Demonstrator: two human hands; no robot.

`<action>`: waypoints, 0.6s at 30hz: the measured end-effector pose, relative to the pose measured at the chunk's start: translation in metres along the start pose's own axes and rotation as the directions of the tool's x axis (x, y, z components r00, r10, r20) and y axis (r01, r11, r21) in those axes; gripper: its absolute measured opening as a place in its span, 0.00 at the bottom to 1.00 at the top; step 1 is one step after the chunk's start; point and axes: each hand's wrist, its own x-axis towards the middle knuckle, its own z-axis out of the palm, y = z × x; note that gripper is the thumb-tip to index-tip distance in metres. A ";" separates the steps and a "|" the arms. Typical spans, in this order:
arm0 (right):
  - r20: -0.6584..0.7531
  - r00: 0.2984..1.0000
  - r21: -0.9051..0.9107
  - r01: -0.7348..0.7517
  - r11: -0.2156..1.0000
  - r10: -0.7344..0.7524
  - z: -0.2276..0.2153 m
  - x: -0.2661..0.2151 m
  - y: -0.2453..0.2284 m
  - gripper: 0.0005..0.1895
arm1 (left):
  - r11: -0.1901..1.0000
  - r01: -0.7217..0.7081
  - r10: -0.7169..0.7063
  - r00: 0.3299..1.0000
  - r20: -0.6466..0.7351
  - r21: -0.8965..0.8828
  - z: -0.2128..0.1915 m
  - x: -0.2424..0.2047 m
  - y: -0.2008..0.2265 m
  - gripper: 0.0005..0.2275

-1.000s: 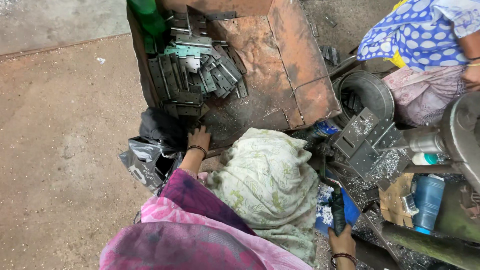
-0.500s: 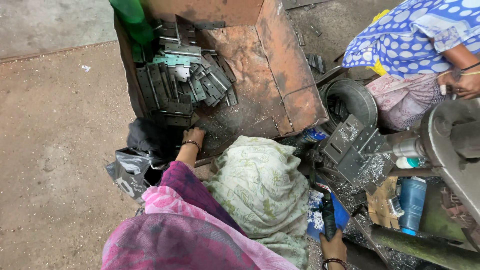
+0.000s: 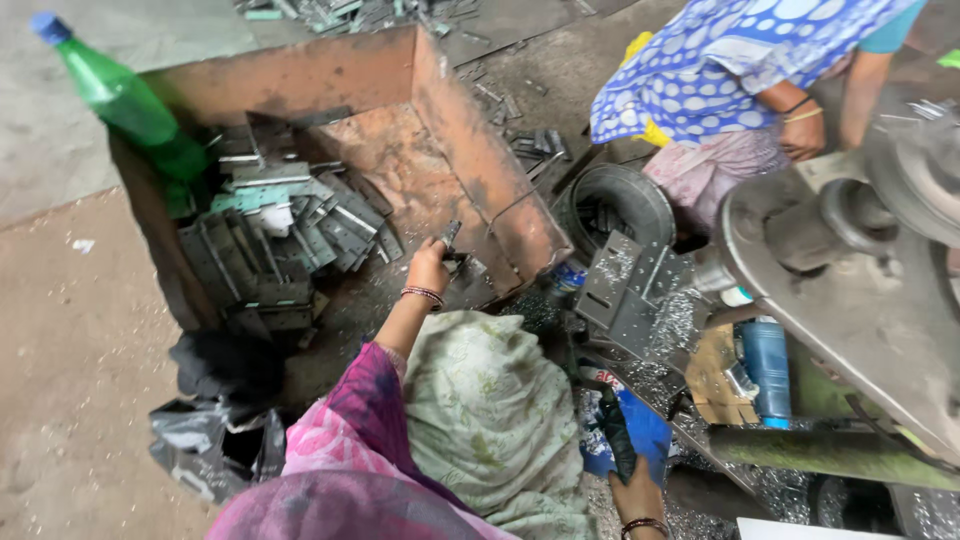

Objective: The person operates a manual press machine to shape metal pieces. They repeatedly pick up metal pieces, place them into the press, and remove the processed pieces, placing them into a nearby container.

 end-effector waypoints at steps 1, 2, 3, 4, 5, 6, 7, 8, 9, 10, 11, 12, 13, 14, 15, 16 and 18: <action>-0.003 1.000 -0.009 0.002 1.000 -0.002 0.001 0.000 0.000 0.36 | 0.997 -0.058 0.056 0.998 -0.037 -0.056 0.008 0.010 0.022 0.14; -0.006 1.000 -0.018 0.004 1.000 -0.004 0.002 0.000 0.000 0.36 | 0.994 -0.060 0.058 0.998 -0.030 -0.088 0.017 0.018 0.045 0.14; -0.008 1.000 -0.025 0.002 1.000 -0.003 0.004 0.000 0.000 0.37 | 0.991 -0.064 0.062 0.998 -0.019 -0.120 0.026 0.025 0.067 0.14; -0.007 1.000 0.017 0.014 1.000 -0.014 0.005 0.001 -0.001 0.35 | 0.986 -0.066 0.066 0.998 -0.008 -0.152 0.036 0.031 0.089 0.14; -0.005 1.000 0.058 0.021 0.998 -0.021 0.006 0.000 -0.001 0.33 | 0.977 -0.071 0.076 0.997 0.017 -0.203 0.046 0.035 0.110 0.14; -0.006 1.000 0.098 0.030 0.995 -0.029 0.007 -0.001 -0.001 0.32 | 0.965 -0.074 0.088 0.995 0.043 -0.253 0.057 0.038 0.129 0.15; -0.007 0.999 0.118 0.038 0.992 -0.037 0.008 -0.004 0.001 0.32 | 0.951 -0.068 0.095 0.993 0.075 -0.301 0.071 0.036 0.146 0.16; -0.010 0.999 0.138 0.046 0.989 -0.046 0.008 -0.006 0.003 0.32 | 0.963 -0.059 0.096 0.987 0.131 -0.262 0.087 0.034 0.162 0.14; -0.009 0.998 0.155 0.057 0.986 -0.057 0.009 -0.008 0.002 0.33 | 0.975 -0.049 0.091 0.979 0.185 -0.218 0.104 0.031 0.177 0.13; -0.001 0.999 0.156 0.036 0.987 -0.036 0.010 -0.009 0.000 0.33 | 0.984 -0.043 0.084 0.968 0.237 -0.172 0.121 0.026 0.190 0.12; 0.009 1.000 0.152 0.021 0.988 -0.023 0.009 -0.009 -0.001 0.34 | 0.980 -0.025 0.080 0.958 0.275 -0.197 0.139 0.018 0.201 0.13; 0.019 1.000 0.148 0.006 0.989 -0.009 0.008 -0.011 -0.002 0.34 | 0.975 -0.005 0.076 0.946 0.314 -0.221 0.157 0.009 0.211 0.14; 0.024 1.000 0.149 0.012 0.989 -0.016 0.006 -0.011 -0.003 0.33 | 0.970 0.017 0.070 0.935 0.347 -0.241 0.174 0.003 0.219 0.15; 0.029 0.999 0.150 0.018 0.989 -0.022 0.005 -0.011 -0.005 0.31 | 0.971 0.004 0.079 0.939 0.335 -0.241 0.191 -0.001 0.227 0.14; 0.035 0.999 0.149 0.026 0.988 -0.032 0.003 -0.012 -0.007 0.30 | 0.971 -0.006 0.085 0.944 0.320 -0.239 0.206 -0.003 0.235 0.14; 0.053 0.998 0.149 0.017 0.989 -0.025 0.002 -0.011 -0.009 0.30 | 0.971 -0.016 0.091 0.948 0.306 -0.238 0.217 -0.003 0.239 0.15; 0.101 0.995 0.142 -0.003 0.990 -0.012 0.002 -0.017 -0.010 0.31 | 0.974 0.011 0.047 0.967 0.251 -0.227 0.223 -0.013 0.243 0.14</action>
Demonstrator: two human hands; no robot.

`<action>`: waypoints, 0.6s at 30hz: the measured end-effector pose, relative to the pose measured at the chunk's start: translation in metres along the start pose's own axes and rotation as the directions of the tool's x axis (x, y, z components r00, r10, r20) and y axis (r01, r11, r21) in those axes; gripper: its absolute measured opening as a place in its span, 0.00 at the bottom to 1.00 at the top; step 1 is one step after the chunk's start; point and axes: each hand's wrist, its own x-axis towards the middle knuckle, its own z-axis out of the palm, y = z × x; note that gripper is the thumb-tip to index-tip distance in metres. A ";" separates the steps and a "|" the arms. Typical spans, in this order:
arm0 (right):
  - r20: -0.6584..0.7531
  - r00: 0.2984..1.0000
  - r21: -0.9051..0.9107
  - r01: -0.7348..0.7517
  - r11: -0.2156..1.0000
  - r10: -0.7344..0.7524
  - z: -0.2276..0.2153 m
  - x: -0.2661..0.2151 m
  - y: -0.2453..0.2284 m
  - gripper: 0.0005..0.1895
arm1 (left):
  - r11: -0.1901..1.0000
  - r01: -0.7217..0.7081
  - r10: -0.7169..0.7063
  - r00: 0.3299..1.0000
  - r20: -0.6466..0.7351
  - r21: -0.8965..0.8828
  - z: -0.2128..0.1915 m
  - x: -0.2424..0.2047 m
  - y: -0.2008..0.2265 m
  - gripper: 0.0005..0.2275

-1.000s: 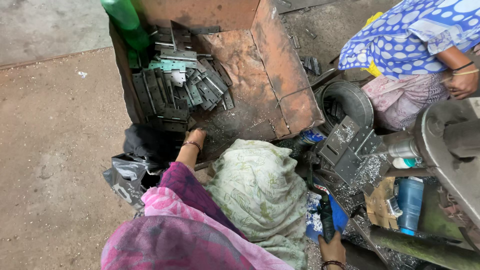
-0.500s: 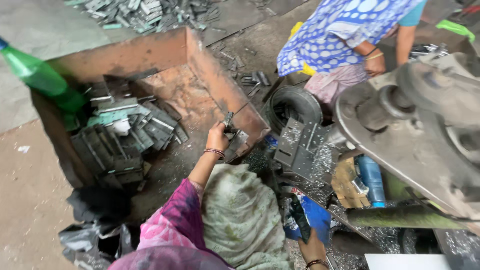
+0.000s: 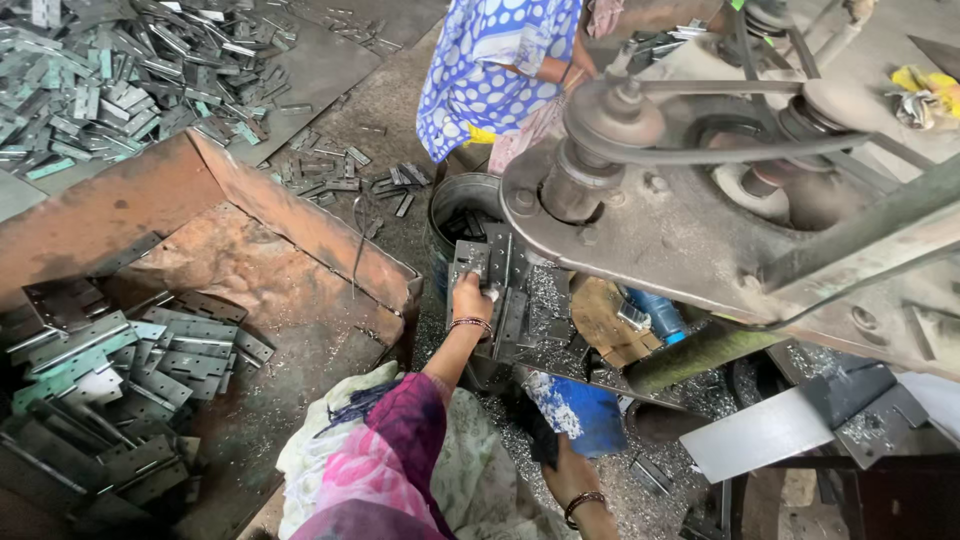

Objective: The person operates a manual press machine to shape metal pieces. They repeatedly pick up metal pieces, place them into the press, and remove the processed pieces, placing them into a nearby container.

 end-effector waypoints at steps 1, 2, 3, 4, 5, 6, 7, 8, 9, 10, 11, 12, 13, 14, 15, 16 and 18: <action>-0.009 1.000 -0.005 0.005 1.000 -0.005 -0.002 -0.001 0.000 0.31 | 1.000 0.016 -0.016 0.999 -0.036 0.001 0.002 -0.003 0.004 0.14; -0.018 1.000 -0.011 0.010 1.000 -0.011 -0.004 -0.002 0.001 0.31 | 0.997 -0.059 0.059 0.998 -0.003 0.051 0.000 -0.013 0.008 0.14; -0.028 0.999 -0.013 0.020 1.000 -0.020 -0.005 -0.001 -0.001 0.31 | 0.985 -0.138 0.135 0.990 0.031 0.103 -0.007 -0.027 0.010 0.14; -0.029 1.000 -0.001 0.007 1.000 -0.007 -0.007 0.000 -0.003 0.31 | 0.965 -0.217 0.208 0.976 0.069 0.150 -0.014 -0.040 0.015 0.14; -0.022 1.000 0.011 -0.004 1.000 0.004 -0.007 -0.001 -0.006 0.30 | 0.933 -0.308 0.276 0.945 0.176 0.188 -0.023 -0.056 0.018 0.12; -0.015 1.000 0.023 -0.015 1.000 0.015 -0.007 -0.002 -0.008 0.30 | 0.892 -0.399 0.334 0.899 0.283 0.214 -0.031 -0.070 0.022 0.11; -0.010 1.000 0.023 -0.021 1.000 0.021 -0.008 -0.003 -0.010 0.30 | 0.839 -0.440 0.277 0.852 0.445 0.320 -0.036 -0.081 0.025 0.12; -0.005 1.000 0.024 -0.027 0.999 0.027 -0.008 -0.005 -0.012 0.29 | 0.769 -0.491 0.189 0.787 0.588 0.409 -0.041 -0.092 0.028 0.12; -0.003 0.999 0.018 -0.033 0.999 0.033 -0.012 -0.006 -0.011 0.29 | 0.689 -0.546 0.078 0.710 0.700 0.477 -0.042 -0.101 0.031 0.13; -0.001 1.000 0.026 -0.028 0.999 0.028 -0.013 -0.008 -0.011 0.30 | 0.672 -0.567 0.108 0.712 0.694 0.476 -0.044 -0.105 0.031 0.12; -0.004 1.000 0.031 -0.022 0.999 0.022 -0.015 -0.009 -0.013 0.31 | 0.657 -0.587 0.144 0.714 0.685 0.474 -0.044 -0.108 0.032 0.12; -0.007 1.000 0.035 -0.016 0.999 0.017 -0.015 -0.011 -0.014 0.32 | 0.641 -0.606 0.179 0.716 0.675 0.472 -0.044 -0.110 0.032 0.13; 0.006 1.000 0.013 -0.026 1.000 0.025 -0.017 -0.010 -0.015 0.32 | 0.627 -0.621 0.186 0.706 0.683 0.471 -0.043 -0.109 0.032 0.13; 0.020 0.999 -0.009 -0.035 0.999 0.035 -0.020 -0.009 -0.016 0.32 | 0.613 -0.635 0.192 0.697 0.691 0.470 -0.041 -0.108 0.032 0.14; 0.037 0.998 -0.031 -0.043 0.999 0.044 -0.021 -0.010 -0.017 0.32 | 0.599 -0.648 0.195 0.687 0.700 0.470 -0.041 -0.108 0.031 0.14; 0.055 0.998 -0.038 -0.037 0.999 0.039 -0.022 -0.010 -0.017 0.33 | 0.592 -0.653 0.165 0.671 0.723 0.472 -0.041 -0.107 0.031 0.14; 0.091 0.996 -0.053 -0.020 0.998 0.025 -0.023 -0.006 -0.019 0.36 | 0.577 -0.661 0.102 0.641 0.761 0.479 -0.042 -0.101 0.030 0.14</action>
